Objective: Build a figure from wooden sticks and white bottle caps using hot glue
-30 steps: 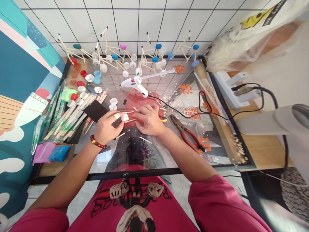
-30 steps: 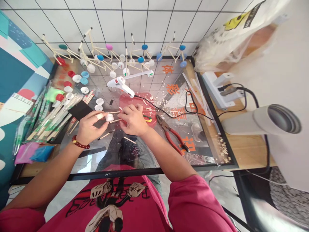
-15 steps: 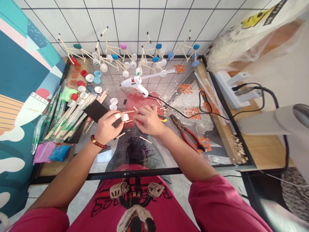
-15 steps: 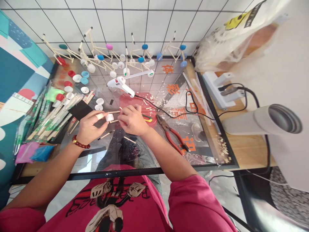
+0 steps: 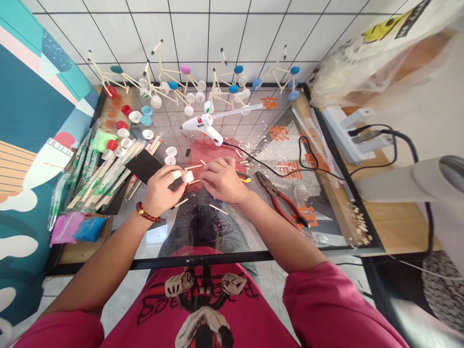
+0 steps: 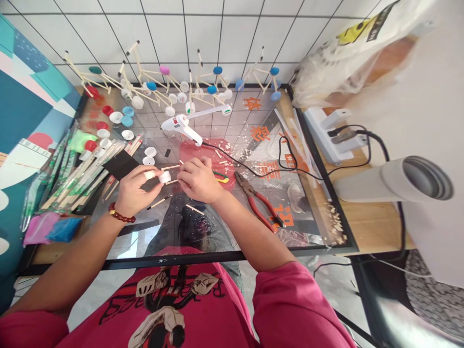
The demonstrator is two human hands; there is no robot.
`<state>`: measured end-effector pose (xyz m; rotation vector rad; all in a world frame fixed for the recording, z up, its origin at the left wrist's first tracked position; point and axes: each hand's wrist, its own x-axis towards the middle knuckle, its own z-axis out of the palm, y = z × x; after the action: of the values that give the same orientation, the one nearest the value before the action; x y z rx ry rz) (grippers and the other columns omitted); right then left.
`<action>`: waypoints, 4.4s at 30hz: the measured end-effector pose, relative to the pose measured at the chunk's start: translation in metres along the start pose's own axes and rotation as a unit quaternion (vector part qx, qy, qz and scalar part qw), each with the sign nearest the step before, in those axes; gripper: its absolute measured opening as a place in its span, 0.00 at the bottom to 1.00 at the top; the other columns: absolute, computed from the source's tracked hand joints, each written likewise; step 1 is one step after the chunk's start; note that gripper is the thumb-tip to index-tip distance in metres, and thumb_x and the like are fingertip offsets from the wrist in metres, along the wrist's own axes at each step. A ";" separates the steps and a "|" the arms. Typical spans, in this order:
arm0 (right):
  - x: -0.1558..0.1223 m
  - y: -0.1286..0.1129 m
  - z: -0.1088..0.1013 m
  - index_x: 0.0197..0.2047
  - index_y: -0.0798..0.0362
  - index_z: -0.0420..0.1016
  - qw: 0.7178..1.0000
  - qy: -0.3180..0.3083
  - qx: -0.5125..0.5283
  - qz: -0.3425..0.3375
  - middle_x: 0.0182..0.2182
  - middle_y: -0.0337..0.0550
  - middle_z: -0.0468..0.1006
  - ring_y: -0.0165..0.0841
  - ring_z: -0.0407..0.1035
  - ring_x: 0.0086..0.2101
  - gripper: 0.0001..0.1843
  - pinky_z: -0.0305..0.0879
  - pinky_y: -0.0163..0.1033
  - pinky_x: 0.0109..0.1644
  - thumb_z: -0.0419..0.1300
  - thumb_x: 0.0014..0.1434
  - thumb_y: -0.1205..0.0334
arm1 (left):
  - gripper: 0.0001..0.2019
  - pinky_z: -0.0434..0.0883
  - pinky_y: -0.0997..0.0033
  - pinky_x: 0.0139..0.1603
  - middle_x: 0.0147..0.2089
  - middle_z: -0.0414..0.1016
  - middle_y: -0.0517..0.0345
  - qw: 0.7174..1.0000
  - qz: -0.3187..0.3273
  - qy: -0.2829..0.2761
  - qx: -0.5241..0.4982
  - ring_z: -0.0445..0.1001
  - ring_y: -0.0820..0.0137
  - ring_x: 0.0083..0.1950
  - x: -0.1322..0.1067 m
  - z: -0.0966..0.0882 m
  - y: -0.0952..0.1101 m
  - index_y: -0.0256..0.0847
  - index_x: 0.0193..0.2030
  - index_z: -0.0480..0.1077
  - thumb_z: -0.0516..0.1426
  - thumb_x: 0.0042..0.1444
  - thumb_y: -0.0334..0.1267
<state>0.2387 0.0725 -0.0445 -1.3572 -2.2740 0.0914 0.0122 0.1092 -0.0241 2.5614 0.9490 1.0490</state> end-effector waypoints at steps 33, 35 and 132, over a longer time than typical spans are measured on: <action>-0.001 -0.002 -0.003 0.40 0.50 0.79 1.000 0.009 0.008 0.028 0.42 0.43 0.79 0.40 0.64 0.46 0.09 0.45 0.51 0.54 0.59 0.59 0.61 | 0.09 0.76 0.65 0.51 0.45 0.79 0.53 1.000 -0.012 0.006 -0.020 0.79 0.65 0.47 0.001 0.000 0.001 0.42 0.42 0.73 0.60 0.56 0.27; -0.001 -0.002 -0.003 0.41 0.50 0.78 0.999 0.010 0.009 0.034 0.42 0.43 0.79 0.40 0.64 0.46 0.10 0.45 0.50 0.54 0.59 0.55 0.64 | 0.08 0.76 0.65 0.51 0.44 0.79 0.53 1.000 -0.015 0.003 -0.017 0.79 0.65 0.47 0.001 0.001 0.001 0.42 0.42 0.73 0.60 0.56 0.27; -0.001 -0.001 -0.001 0.46 0.48 0.80 1.000 -0.011 0.006 -0.012 0.44 0.44 0.81 0.39 0.65 0.48 0.16 0.43 0.52 0.55 0.51 0.72 0.55 | 0.09 0.77 0.65 0.50 0.44 0.80 0.53 1.000 -0.004 0.001 -0.006 0.80 0.65 0.45 0.001 0.002 0.003 0.42 0.42 0.73 0.61 0.54 0.28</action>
<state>0.2386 0.0710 -0.0442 -1.3292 -2.3032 0.1109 0.0152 0.1078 -0.0235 2.5454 0.9485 1.0524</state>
